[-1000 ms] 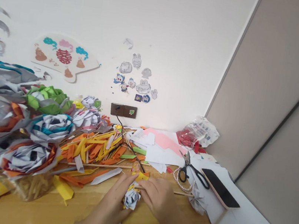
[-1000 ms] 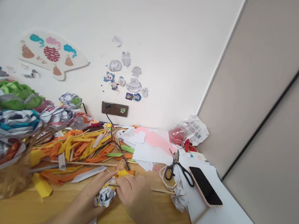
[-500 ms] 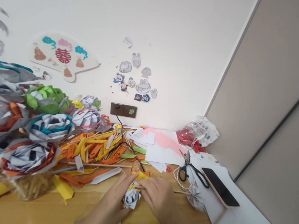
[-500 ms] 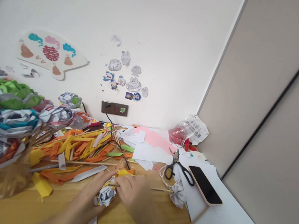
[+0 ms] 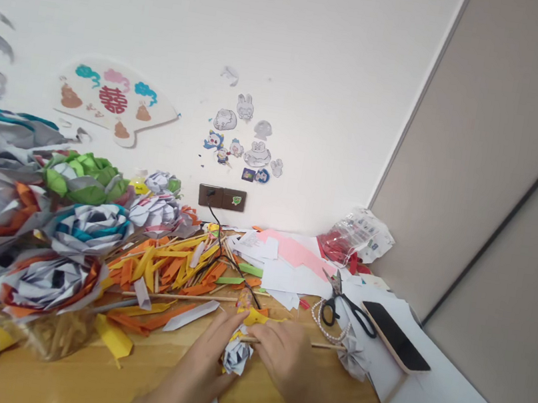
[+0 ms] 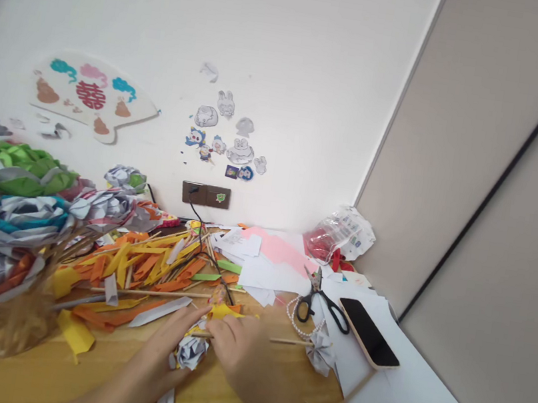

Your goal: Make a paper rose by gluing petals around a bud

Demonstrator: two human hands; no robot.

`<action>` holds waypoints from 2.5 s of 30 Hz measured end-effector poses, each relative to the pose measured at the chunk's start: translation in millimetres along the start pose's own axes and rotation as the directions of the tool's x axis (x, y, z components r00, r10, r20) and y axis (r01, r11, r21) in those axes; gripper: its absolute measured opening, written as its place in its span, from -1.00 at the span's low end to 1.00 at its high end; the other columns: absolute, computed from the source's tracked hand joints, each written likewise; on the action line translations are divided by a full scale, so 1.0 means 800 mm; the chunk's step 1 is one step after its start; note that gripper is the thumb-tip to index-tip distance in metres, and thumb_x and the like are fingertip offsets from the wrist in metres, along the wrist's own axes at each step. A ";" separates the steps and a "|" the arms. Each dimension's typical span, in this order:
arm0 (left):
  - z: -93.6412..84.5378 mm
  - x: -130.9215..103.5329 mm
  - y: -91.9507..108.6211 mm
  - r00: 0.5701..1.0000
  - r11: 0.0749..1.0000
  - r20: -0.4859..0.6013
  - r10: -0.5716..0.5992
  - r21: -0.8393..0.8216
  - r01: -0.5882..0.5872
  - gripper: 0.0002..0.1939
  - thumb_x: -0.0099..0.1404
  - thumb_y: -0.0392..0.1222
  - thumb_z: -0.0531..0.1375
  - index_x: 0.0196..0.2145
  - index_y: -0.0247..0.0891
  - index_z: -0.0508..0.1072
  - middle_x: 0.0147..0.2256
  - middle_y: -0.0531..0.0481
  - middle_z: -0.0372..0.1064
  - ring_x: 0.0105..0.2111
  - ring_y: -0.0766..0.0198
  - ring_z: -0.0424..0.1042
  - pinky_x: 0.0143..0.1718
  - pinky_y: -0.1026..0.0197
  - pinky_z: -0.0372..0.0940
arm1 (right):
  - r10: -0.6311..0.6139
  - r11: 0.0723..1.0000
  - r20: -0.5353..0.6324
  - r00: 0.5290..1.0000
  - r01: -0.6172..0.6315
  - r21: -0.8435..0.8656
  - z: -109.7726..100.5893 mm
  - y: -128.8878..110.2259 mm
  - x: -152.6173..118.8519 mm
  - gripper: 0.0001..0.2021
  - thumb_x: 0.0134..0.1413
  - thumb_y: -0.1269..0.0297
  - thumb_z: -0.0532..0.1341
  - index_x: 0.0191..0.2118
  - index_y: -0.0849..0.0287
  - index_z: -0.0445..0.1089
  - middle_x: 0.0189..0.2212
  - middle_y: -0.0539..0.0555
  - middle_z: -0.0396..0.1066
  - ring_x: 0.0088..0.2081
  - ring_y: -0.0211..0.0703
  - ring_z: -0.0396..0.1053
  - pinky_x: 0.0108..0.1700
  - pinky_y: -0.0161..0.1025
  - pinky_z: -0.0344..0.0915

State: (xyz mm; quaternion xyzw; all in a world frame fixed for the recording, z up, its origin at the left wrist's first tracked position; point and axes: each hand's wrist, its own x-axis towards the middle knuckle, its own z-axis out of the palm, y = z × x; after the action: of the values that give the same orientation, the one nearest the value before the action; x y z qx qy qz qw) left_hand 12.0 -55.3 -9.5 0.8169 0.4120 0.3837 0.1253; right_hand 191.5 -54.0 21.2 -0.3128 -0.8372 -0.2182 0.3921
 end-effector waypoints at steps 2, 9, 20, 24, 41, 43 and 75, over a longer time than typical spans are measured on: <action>0.000 0.000 0.000 1.000 1.000 0.008 -0.008 -0.008 0.008 -0.20 -0.11 -0.56 0.07 0.13 -0.18 0.18 0.07 -0.16 0.27 0.10 0.02 0.22 0.07 -0.01 0.22 | -0.009 1.000 0.005 1.000 0.010 -0.018 0.001 0.000 -0.001 -0.74 0.25 0.43 -0.07 -0.27 0.18 0.36 -0.57 0.01 0.37 -0.56 -0.21 0.27 -0.53 -0.23 0.04; -0.003 0.001 0.004 1.000 0.999 -0.009 0.018 -0.042 -0.018 -0.20 -0.10 -0.55 0.07 0.14 -0.16 0.17 0.07 -0.16 0.27 0.09 0.03 0.23 0.06 0.02 0.23 | -0.081 0.993 0.021 0.997 0.082 -0.086 0.000 0.001 -0.001 -0.75 0.24 0.44 -0.06 -0.20 0.22 0.37 -0.59 0.02 0.35 -0.59 -0.20 0.24 -0.56 -0.22 0.02; -0.011 0.010 0.012 0.996 0.997 -0.064 0.058 -0.048 -0.061 -0.29 0.00 -0.50 0.08 0.14 -0.18 0.16 0.01 -0.17 0.33 0.02 0.08 0.31 0.02 0.06 0.26 | -0.110 0.994 0.179 0.978 0.107 0.026 -0.006 0.006 0.003 -0.68 0.17 0.48 -0.10 -0.03 0.36 0.26 -0.48 0.13 0.44 -0.53 -0.15 0.33 -0.53 -0.22 0.12; -0.013 0.013 0.014 0.998 0.997 -0.056 0.013 -0.073 -0.017 -0.35 0.02 -0.47 0.09 0.11 -0.20 0.18 0.04 -0.18 0.30 0.04 0.07 0.30 0.04 0.03 0.24 | -0.056 0.997 0.295 0.954 0.036 0.074 -0.004 0.008 0.001 -0.63 0.13 0.49 -0.07 0.06 0.36 0.19 -0.41 0.14 0.47 -0.46 -0.11 0.38 -0.48 -0.21 0.19; -0.014 0.020 0.014 0.987 0.863 0.023 -0.160 -0.481 0.151 -0.48 0.03 -0.39 0.15 0.00 -0.20 0.25 0.01 -0.13 0.29 0.06 0.10 0.26 0.07 0.08 0.20 | 0.272 0.948 0.006 0.962 -0.269 0.173 -0.010 0.019 0.004 -0.83 0.19 0.39 -0.07 -0.30 0.16 0.24 -0.48 0.04 0.38 -0.47 -0.19 0.34 -0.43 -0.29 0.19; -0.014 0.019 0.014 0.979 0.827 0.059 -0.195 -0.527 0.197 -0.44 0.02 -0.40 0.15 0.03 -0.20 0.23 0.05 -0.13 0.27 0.09 0.09 0.23 0.09 0.09 0.18 | 0.253 0.951 -0.011 0.967 -0.247 0.187 -0.005 0.019 0.002 -0.84 0.20 0.39 -0.05 -0.29 0.17 0.26 -0.46 0.05 0.38 -0.44 -0.19 0.35 -0.42 -0.30 0.21; -0.006 0.001 0.019 0.999 0.958 0.029 -0.030 -0.284 0.037 -0.35 0.04 -0.50 0.04 0.10 -0.17 0.10 0.09 -0.17 0.21 0.10 0.11 0.22 0.11 0.01 0.17 | 0.217 0.965 -0.012 0.976 -0.213 0.155 -0.009 0.001 0.010 -0.68 0.25 0.29 -0.03 -0.47 0.16 0.36 -0.63 -0.03 0.31 -0.58 -0.28 0.26 -0.53 -0.31 0.05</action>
State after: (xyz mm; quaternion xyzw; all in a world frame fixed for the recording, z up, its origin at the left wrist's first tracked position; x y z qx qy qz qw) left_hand 17.6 -65.1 1.9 0.7879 0.3647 0.4269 0.2529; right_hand 191.9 -55.0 32.2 -0.3677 -0.8068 -0.1140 0.4482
